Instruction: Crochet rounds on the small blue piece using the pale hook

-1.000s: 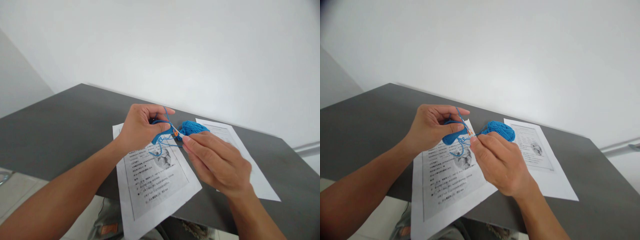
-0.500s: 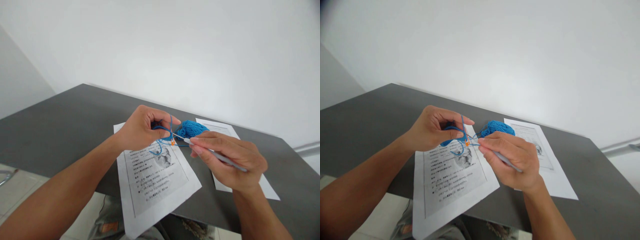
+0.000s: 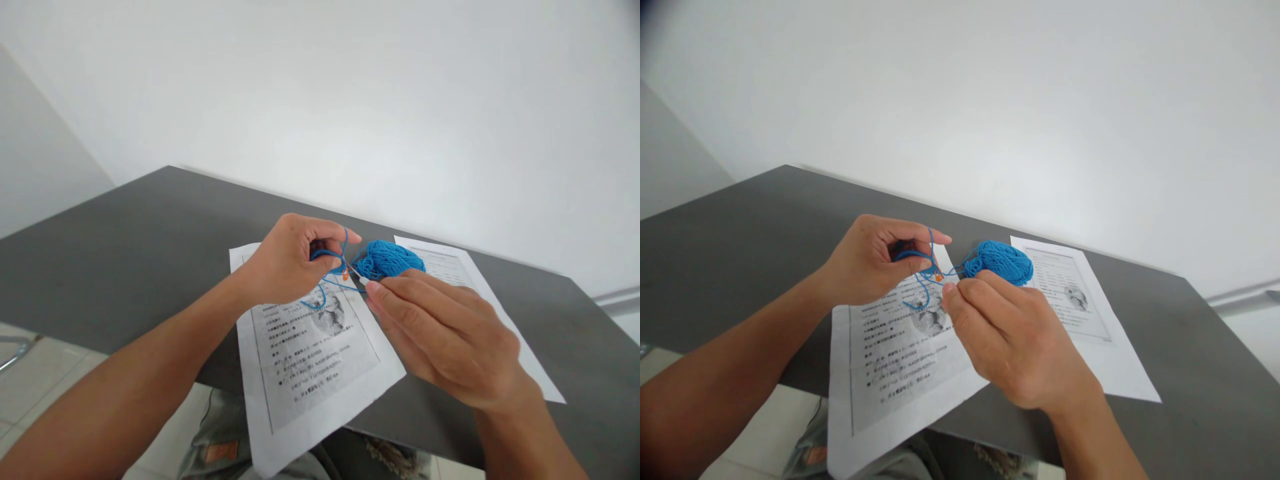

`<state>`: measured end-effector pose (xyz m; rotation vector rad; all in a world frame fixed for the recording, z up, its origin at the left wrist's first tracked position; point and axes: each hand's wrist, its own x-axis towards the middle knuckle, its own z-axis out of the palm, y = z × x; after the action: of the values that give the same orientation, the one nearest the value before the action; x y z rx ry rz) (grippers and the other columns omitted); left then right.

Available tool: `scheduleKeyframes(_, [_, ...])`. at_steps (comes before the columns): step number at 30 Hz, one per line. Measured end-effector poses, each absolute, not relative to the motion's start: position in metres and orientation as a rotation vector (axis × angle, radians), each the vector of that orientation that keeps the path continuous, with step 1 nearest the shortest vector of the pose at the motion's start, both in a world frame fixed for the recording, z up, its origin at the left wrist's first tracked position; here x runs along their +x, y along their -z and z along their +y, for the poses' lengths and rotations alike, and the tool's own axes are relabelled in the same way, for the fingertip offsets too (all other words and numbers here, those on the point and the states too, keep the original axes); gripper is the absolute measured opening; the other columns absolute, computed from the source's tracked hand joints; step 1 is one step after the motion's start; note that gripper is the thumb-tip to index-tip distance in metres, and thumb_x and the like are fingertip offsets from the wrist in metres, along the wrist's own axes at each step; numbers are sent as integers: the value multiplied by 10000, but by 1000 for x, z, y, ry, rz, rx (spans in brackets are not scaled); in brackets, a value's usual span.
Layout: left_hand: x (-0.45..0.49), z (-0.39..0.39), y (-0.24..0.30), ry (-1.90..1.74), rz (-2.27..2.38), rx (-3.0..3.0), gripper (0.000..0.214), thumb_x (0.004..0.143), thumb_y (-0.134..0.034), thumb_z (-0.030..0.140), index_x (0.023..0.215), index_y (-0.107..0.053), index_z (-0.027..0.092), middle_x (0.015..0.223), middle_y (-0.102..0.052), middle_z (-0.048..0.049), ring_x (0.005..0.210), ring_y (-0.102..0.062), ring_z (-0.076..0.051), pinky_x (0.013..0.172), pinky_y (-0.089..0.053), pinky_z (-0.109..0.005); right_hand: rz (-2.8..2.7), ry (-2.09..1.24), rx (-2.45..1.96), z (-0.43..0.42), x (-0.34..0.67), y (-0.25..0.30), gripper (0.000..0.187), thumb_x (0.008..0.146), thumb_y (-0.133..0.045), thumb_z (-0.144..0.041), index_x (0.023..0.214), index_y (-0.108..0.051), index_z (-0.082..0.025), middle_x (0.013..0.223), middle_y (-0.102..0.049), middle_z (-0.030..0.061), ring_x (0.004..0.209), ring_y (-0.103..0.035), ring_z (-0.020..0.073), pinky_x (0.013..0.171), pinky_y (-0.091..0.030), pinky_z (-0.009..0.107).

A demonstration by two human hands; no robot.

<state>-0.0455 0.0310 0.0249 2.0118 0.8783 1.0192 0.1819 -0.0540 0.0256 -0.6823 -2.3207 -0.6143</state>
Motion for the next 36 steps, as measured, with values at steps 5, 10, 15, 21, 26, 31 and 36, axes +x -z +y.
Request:
scheduleKeyframes(5, [-47,31,-22,-971,705,1892,110,782,-756,88,753,-808,180,951,-869,-69,808,-783,-207,665,-556,-284,-2143,229,-748,-54,190,-32,231,955,-764,-30,1115,-787,-195,933,-853,59,760,-805,197,627,-677,319])
scheduleKeyframes(10, [-47,28,-22,-956,554,1720,173,757,-881,150,926,-897,180,822,-845,-69,657,-733,-186,585,-545,-273,-1958,-236,-735,-51,201,-34,321,916,-788,-19,1114,-858,-262,728,-792,3,534,-718,177,442,-585,312])
scheduleKeyframes(15, [-45,26,-21,-1008,548,1673,81,759,-892,133,820,-871,182,964,-880,-90,728,-750,-183,663,-583,-281,-1939,-167,-730,-51,198,-31,288,928,-787,-24,1119,-845,-231,759,-795,13,589,-740,179,483,-609,321])
scheduleKeyframes(21, [-37,25,-18,-1198,813,1670,229,763,-816,101,973,-891,153,839,-834,-41,683,-706,-150,606,-529,-247,-2202,551,-759,-60,185,-34,205,960,-739,-7,1110,-777,-142,911,-832,87,761,-772,209,626,-659,345])
scheduleKeyframes(26, [-32,20,-17,-1307,894,1618,287,771,-847,150,1055,-885,164,776,-806,-10,697,-708,-157,652,-560,-266,-2289,710,-704,-60,185,-27,237,1000,-673,-54,1224,-752,-40,962,-796,141,843,-738,248,644,-633,383])
scheduleKeyframes(31, [-27,15,-18,-1380,852,1456,265,784,-864,165,1048,-875,178,758,-787,8,660,-690,-145,615,-556,-268,-2226,771,-703,-56,185,-11,279,1022,-615,-62,1272,-732,-17,1021,-797,164,874,-700,240,679,-639,394])
scheduleKeyframes(36, [-25,13,-17,-1367,749,1261,340,745,-918,175,1080,-861,179,755,-763,11,664,-689,-146,600,-558,-266,-2141,800,-699,-53,177,-5,230,993,-682,-55,1209,-753,-92,989,-809,139,878,-734,237,607,-610,358])
